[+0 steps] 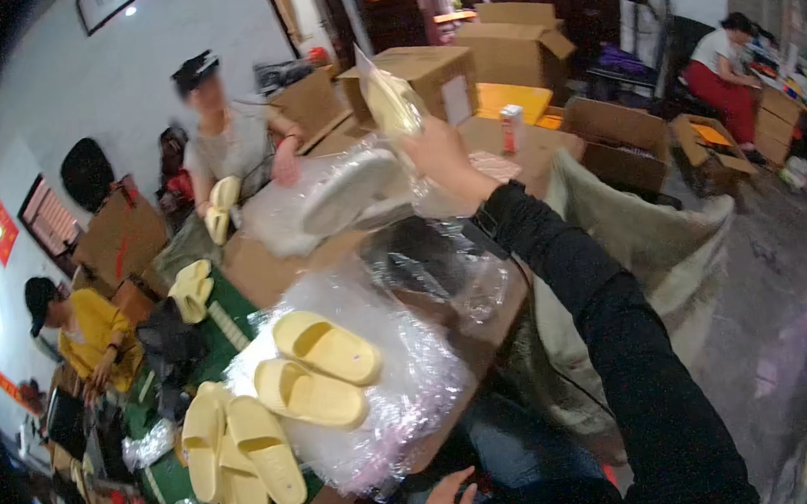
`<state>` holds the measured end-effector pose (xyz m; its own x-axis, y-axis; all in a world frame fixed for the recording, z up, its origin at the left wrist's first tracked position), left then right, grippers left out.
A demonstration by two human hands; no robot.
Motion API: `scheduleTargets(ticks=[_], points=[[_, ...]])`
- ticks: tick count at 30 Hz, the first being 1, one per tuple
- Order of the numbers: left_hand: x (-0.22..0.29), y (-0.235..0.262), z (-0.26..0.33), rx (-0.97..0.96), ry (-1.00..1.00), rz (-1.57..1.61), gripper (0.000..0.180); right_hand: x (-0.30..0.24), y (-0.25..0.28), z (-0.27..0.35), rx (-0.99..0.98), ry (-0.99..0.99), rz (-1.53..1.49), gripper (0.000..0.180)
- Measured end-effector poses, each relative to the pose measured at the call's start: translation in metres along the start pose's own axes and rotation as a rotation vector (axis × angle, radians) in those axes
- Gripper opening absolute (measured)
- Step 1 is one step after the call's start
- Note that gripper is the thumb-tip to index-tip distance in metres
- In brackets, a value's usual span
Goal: Packaging pairs of slides into plastic bags and placing them into a large collection bag or box.
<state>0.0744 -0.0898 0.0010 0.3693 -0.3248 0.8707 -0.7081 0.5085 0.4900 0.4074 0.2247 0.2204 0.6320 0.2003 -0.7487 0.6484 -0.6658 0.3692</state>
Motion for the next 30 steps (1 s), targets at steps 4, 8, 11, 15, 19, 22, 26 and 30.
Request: scheduleTargets(ticks=[4, 8, 11, 15, 19, 22, 26, 30], points=[[-0.005, -0.007, -0.001, -0.150, -0.065, -0.070, 0.035, -0.011, 0.080, 0.006, -0.120, -0.215, -0.329, 0.031], [0.001, -0.019, -0.012, -0.263, -0.170, -0.114, 0.037, -0.035, 0.175, 0.044, -0.070, -0.326, -0.243, 0.031], [0.009, -0.029, -0.032, -0.369, -0.232, -0.149, 0.042, -0.038, 0.228, 0.074, -0.026, -0.351, -0.144, 0.032], [0.031, -0.041, -0.079, -0.405, -0.401, -0.181, 0.048, -0.026, 0.271, 0.100, 0.020, -0.383, 0.003, 0.030], [0.052, -0.067, -0.123, -0.384, -0.508, -0.122, 0.056, -0.003, 0.310, 0.120, 0.189, -0.360, 0.077, 0.027], [0.069, -0.088, -0.152, -0.274, -0.664, -0.232, 0.065, 0.003, 0.326, 0.135, 0.336, -0.311, 0.016, 0.023], [0.108, -0.110, -0.190, -0.209, -0.814, -0.314, 0.077, 0.022, 0.338, 0.157, 0.460, -0.218, -0.061, 0.022], [0.090, -0.138, -0.216, -0.167, -0.787, -0.307, 0.083, 0.031, 0.318, 0.185, 0.228, -0.320, 0.234, 0.024]])
Point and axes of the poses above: each hand's wrist, its own z-axis away from the middle knuckle, its own y-axis out of the back of the hand, x = y × z, the point moved 3 cm from there along -z, towards the middle knuckle, and after that the axes turned 2 degrees about -y, right-handed, at the moved point
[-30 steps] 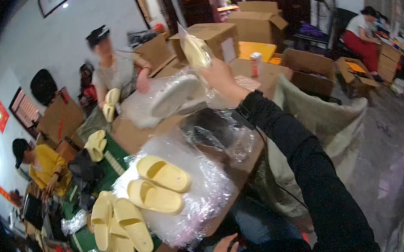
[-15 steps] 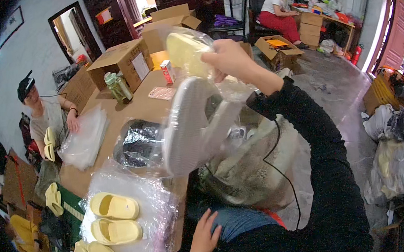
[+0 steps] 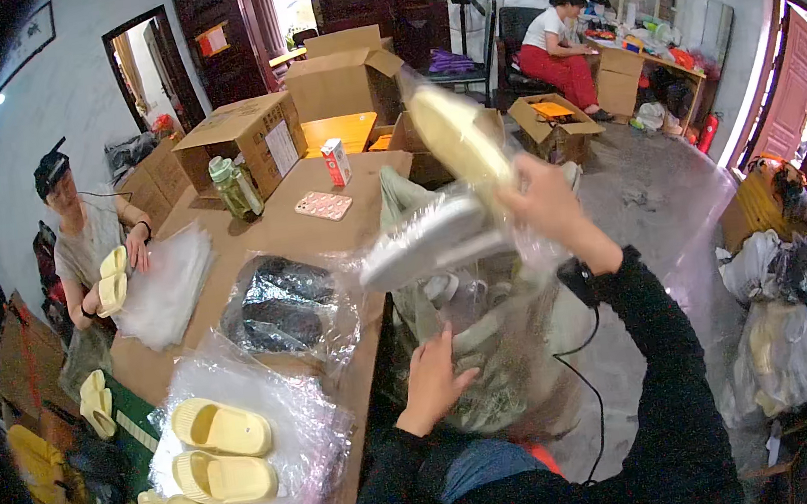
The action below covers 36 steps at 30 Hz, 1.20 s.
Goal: Packaging pairs of slides into plastic bags and placing them into a large collection bag or box.
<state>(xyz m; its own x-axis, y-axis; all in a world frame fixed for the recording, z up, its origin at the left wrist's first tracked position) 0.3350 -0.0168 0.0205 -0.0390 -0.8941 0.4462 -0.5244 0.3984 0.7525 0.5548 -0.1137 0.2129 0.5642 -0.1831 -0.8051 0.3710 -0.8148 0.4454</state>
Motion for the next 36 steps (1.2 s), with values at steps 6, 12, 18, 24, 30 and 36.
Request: scheduleTargets(ticks=[6, 12, 18, 24, 30, 36], points=[[-0.007, -0.040, 0.022, -0.538, 0.007, -0.319, 0.030, -0.017, -0.008, 0.054, -0.323, 0.041, 0.373, 0.028], [0.031, -0.019, 0.010, -0.206, -0.276, -0.031, 0.033, -0.007, -0.031, 0.080, -0.381, -0.211, 0.234, 0.030], [0.054, -0.011, 0.001, -0.320, -0.408, 0.095, 0.044, 0.022, -0.055, 0.082, -0.307, -0.040, 0.411, 0.035], [0.049, -0.002, 0.008, -0.367, -0.298, -0.146, 0.035, 0.070, -0.053, 0.100, -0.566, 0.070, 0.972, 0.032], [0.059, -0.016, 0.015, -0.235, -0.359, -0.102, 0.030, 0.144, -0.029, 0.076, -0.682, -0.055, 1.070, 0.028], [0.056, -0.017, 0.012, -0.241, -0.316, -0.133, 0.028, 0.179, 0.015, 0.030, -0.426, 0.077, 1.329, 0.021]])
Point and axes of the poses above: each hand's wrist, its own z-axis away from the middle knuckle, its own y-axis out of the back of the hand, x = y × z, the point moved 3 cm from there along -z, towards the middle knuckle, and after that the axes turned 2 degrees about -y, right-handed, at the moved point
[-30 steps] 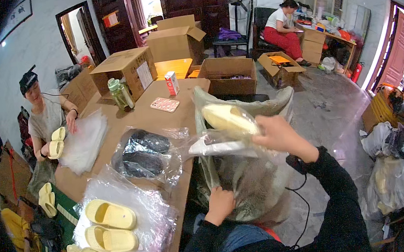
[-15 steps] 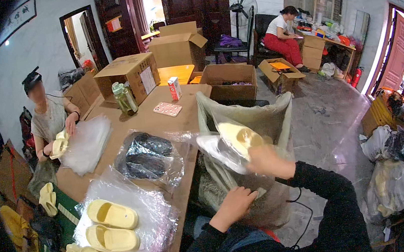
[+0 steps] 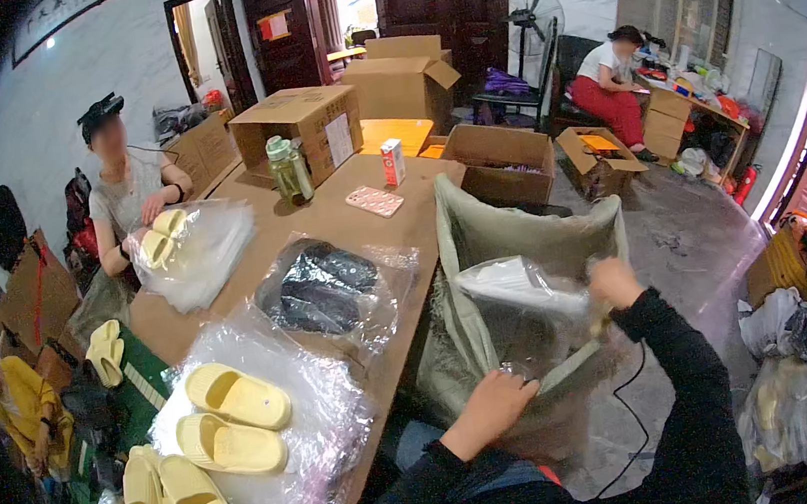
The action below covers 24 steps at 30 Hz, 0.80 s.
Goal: Packaging pairs of slides into plastic bags and placing them into a large collection bag or box.
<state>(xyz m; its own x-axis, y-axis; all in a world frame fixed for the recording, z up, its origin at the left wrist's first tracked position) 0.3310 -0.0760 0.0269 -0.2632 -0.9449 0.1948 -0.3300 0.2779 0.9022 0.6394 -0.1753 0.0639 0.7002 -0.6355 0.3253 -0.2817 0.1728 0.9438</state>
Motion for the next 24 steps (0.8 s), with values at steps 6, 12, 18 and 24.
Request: scheduleTargets(ticks=[6, 12, 18, 24], points=[[0.004, 0.010, -0.001, 0.088, -0.010, 0.029, 0.029, 0.015, 0.009, -0.006, 0.091, -0.155, 0.050, 0.023], [0.002, 0.008, 0.002, 0.035, 0.014, 0.041, 0.030, -0.050, -0.018, 0.003, -0.507, 0.351, -0.096, 0.030], [-0.007, 0.007, 0.014, 0.002, 0.041, 0.032, 0.031, -0.103, 0.047, -0.013, -0.775, 0.446, -0.616, 0.065], [-0.004, 0.026, 0.015, 0.043, 0.032, 0.054, 0.031, -0.159, 0.000, -0.022, -0.768, 0.757, -0.438, 0.073]])
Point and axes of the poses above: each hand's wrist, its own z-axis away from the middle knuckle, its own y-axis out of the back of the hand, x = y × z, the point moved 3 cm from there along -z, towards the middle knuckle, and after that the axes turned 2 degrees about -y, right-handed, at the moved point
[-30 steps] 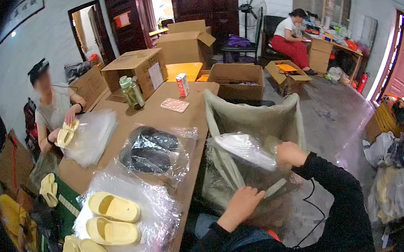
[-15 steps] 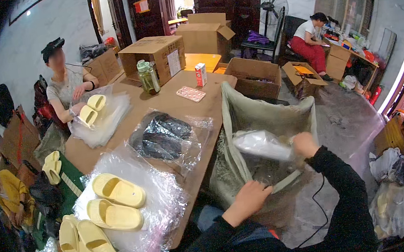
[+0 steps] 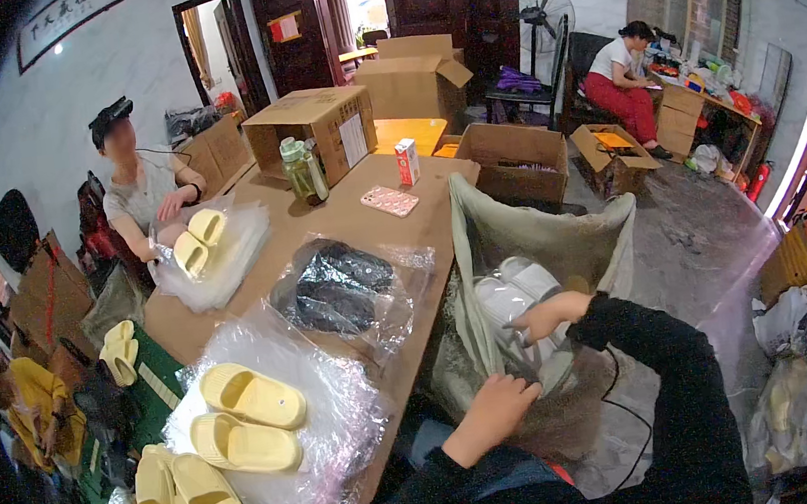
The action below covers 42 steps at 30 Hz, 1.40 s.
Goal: Packaging pairs of slides into plastic bags and placing them into a large collection bag or box.
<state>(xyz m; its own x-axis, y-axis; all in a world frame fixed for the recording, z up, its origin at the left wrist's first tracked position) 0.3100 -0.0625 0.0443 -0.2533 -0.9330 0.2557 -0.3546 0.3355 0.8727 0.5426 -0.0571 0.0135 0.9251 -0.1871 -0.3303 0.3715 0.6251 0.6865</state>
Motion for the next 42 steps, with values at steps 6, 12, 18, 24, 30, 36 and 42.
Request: scheduleTargets(ticks=[6, 12, 18, 24, 30, 36, 42], points=[[-0.003, -0.017, 0.008, 0.034, -0.011, 0.011, 0.027, 0.027, -0.013, -0.044, 0.044, -0.022, 0.339, 0.050], [-0.001, -0.019, 0.014, -0.028, 0.042, -0.029, 0.025, -0.087, 0.098, -0.025, 0.510, -0.058, 0.229, 0.032], [-0.009, -0.041, 0.030, -0.122, 0.128, 0.009, 0.022, -0.195, 0.081, -0.102, 0.714, 0.251, 0.234, 0.076], [-0.017, -0.053, 0.050, -0.033, 0.182, -0.163, 0.026, -0.212, 0.045, -0.177, 1.046, 0.153, 0.510, 0.084], [-0.024, -0.061, 0.049, -0.059, 0.190, -0.119, 0.019, -0.184, 0.069, -0.187, 0.930, 0.125, 0.566, 0.021], [-0.018, -0.044, 0.037, -0.093, 0.173, -0.030, 0.013, -0.127, 0.123, -0.101, 1.180, 0.452, -0.494, 0.023], [-0.022, -0.031, 0.031, -0.080, 0.092, -0.056, 0.024, -0.081, 0.116, 0.056, 1.052, 0.478, -1.478, 0.021]])
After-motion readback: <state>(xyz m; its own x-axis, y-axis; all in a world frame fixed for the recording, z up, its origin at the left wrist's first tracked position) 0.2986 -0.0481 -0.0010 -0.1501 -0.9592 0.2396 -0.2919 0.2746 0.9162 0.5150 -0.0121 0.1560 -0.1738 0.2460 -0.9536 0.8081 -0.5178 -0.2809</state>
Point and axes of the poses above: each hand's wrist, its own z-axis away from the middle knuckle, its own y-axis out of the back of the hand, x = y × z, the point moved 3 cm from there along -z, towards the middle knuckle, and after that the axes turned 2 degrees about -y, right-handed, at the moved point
